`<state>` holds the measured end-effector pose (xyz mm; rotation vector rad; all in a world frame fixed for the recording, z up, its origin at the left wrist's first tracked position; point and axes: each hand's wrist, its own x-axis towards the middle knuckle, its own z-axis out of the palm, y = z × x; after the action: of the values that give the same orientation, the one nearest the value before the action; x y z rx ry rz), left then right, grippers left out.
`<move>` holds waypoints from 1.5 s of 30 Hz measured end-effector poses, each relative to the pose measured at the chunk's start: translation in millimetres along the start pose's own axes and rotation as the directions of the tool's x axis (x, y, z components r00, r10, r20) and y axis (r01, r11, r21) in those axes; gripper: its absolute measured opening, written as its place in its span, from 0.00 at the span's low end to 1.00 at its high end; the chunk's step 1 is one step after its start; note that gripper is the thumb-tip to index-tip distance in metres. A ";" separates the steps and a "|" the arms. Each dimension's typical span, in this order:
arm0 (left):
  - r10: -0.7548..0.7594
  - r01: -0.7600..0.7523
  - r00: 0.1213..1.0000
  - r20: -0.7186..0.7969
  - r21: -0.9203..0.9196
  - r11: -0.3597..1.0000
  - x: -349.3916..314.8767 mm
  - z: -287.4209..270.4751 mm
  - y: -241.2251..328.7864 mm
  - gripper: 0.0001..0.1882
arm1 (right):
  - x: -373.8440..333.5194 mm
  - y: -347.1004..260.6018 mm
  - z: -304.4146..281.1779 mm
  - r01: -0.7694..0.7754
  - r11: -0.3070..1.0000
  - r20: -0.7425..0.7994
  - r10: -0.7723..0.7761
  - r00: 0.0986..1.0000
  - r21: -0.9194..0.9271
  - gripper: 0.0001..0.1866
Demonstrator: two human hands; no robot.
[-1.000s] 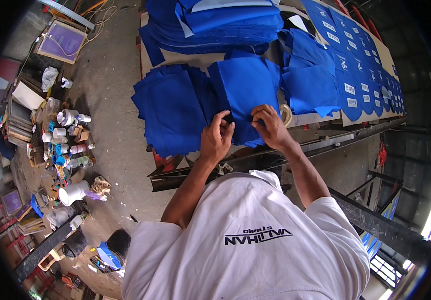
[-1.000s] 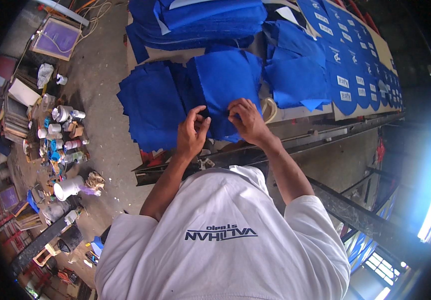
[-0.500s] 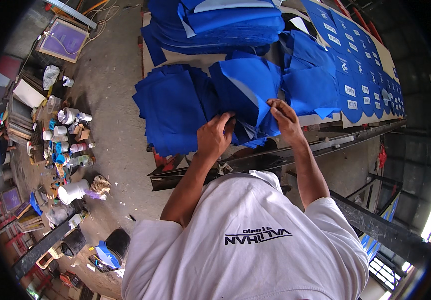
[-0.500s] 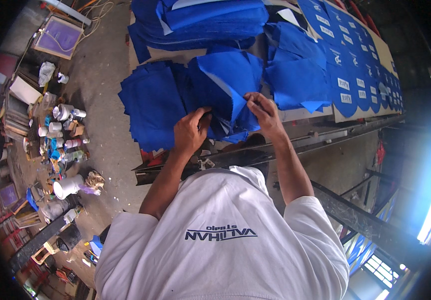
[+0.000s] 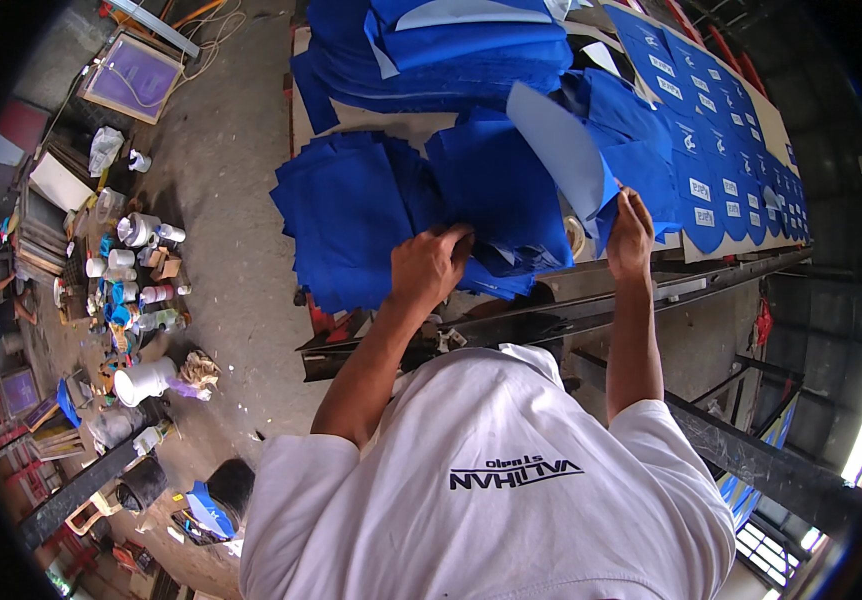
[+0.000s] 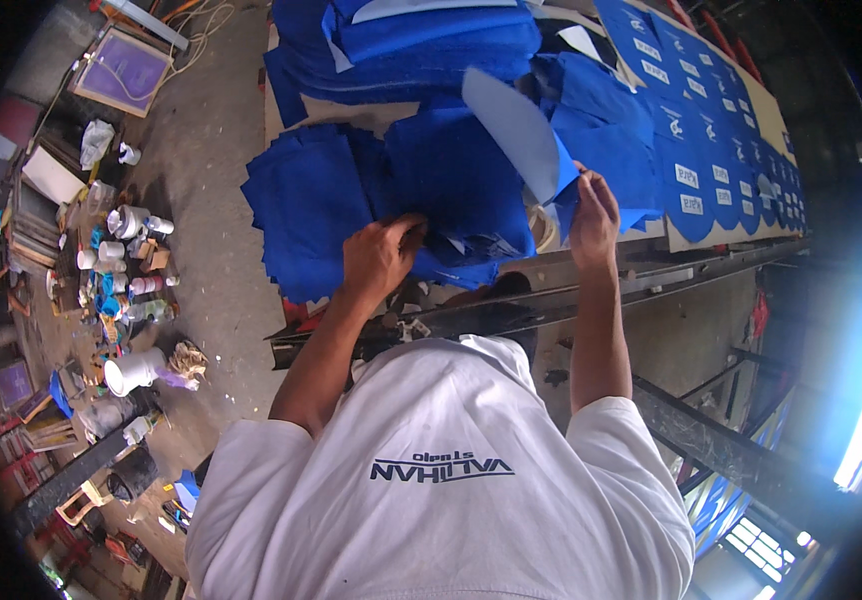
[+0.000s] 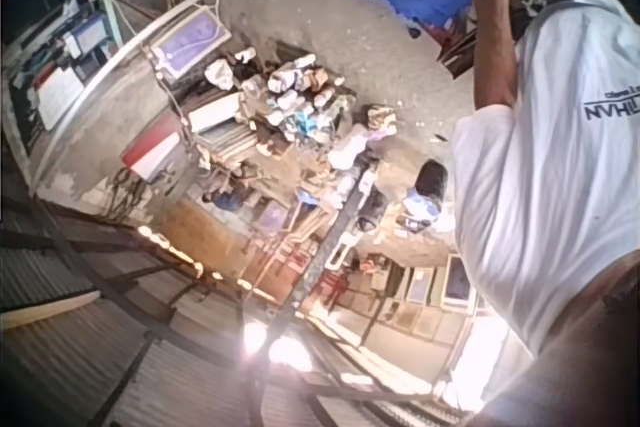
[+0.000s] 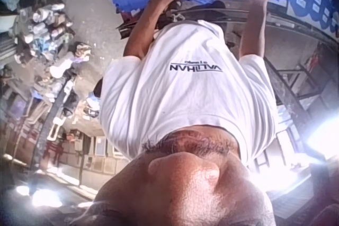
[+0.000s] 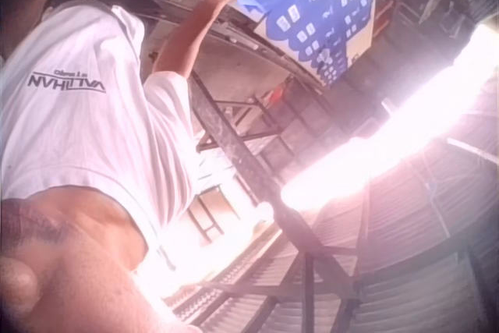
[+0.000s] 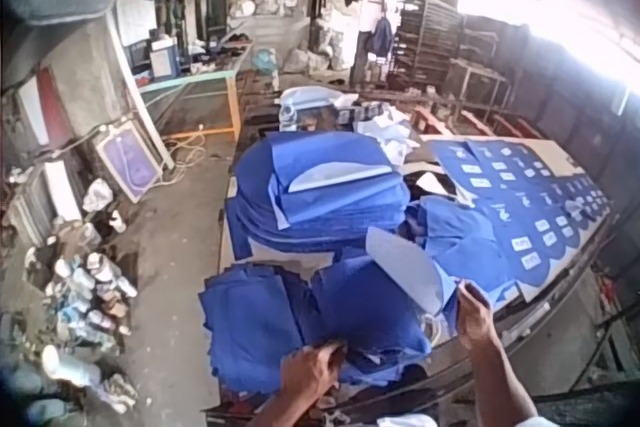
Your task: The person repeatedly picks up blue fabric pieces and white inserts from a table, aligns them, and places them into a stack. The hands handle each unit one at a time, folding or tucking the insert into the fabric before stacking the assembled piece.
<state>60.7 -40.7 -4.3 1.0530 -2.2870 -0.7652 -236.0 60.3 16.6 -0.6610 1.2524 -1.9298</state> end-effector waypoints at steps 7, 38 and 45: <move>-0.090 0.096 0.991 0.095 -0.058 0.994 2.5 -6.5 2.8 0.10 | 17.7 -45.8 -11.4 0.167 0.965 -0.208 -0.208 0.956 -0.200 0.09; -0.701 0.610 0.673 -0.236 -0.359 0.706 -2.2 -34.9 -191.1 0.22 | -53.6 23.4 70.0 0.534 0.189 0.557 0.100 0.824 -0.824 0.28; -0.717 0.678 0.695 -0.049 -0.284 0.678 -56.8 -40.5 -168.1 0.23 | -54.3 39.9 55.9 0.555 0.251 0.574 0.005 0.819 -0.793 0.18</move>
<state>204.9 -98.0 -99.5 1.8261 -1.5496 -1.1684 -150.0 63.0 0.2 -1.9916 1.9785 -0.8437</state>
